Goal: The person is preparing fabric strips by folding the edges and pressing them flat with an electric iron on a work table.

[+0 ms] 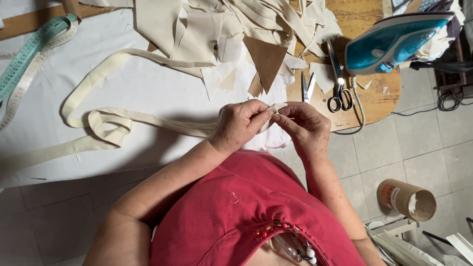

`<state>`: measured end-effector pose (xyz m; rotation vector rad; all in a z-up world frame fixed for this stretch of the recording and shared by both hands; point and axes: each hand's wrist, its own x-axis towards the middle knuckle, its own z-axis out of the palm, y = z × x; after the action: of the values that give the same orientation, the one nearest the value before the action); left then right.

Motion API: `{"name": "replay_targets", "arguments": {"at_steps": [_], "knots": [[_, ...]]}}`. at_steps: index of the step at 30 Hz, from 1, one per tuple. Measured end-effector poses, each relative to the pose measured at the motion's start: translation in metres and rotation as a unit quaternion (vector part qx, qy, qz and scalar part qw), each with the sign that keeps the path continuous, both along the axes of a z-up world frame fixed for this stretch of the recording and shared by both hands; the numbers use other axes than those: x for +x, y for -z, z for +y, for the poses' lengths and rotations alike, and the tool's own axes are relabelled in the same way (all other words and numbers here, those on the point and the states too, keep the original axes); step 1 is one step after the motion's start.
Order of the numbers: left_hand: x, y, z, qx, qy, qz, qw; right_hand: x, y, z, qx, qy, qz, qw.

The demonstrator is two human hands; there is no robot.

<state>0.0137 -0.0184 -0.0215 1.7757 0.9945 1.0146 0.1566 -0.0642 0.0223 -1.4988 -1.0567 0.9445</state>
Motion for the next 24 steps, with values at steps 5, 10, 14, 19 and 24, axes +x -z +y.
{"name": "replay_targets", "arguments": {"at_steps": [5, 10, 14, 19, 24], "knots": [[0.000, 0.001, -0.001, -0.010, 0.015, -0.021, 1.000, -0.006, -0.003, 0.001, 0.001, 0.011, -0.014, 1.000], [-0.002, 0.007, 0.003, -0.010, 0.034, -0.030, 0.999, 0.002, 0.002, 0.004, 0.001, 0.016, -0.005, 1.000], [-0.012, -0.005, 0.003, -0.080, 0.112, -0.036, 0.990, 0.009, 0.012, 0.008, 0.013, -0.009, 0.025, 1.000], [-0.027, 0.007, 0.006, -0.170, 0.125, -0.050, 0.976, 0.007, 0.029, 0.011, -0.032, -0.012, 0.073, 0.997], [-0.079, 0.043, 0.026, -0.142, 0.058, 0.345, 0.926, -0.006, 0.093, 0.018, -0.163, -0.029, 0.065, 0.984]]}}
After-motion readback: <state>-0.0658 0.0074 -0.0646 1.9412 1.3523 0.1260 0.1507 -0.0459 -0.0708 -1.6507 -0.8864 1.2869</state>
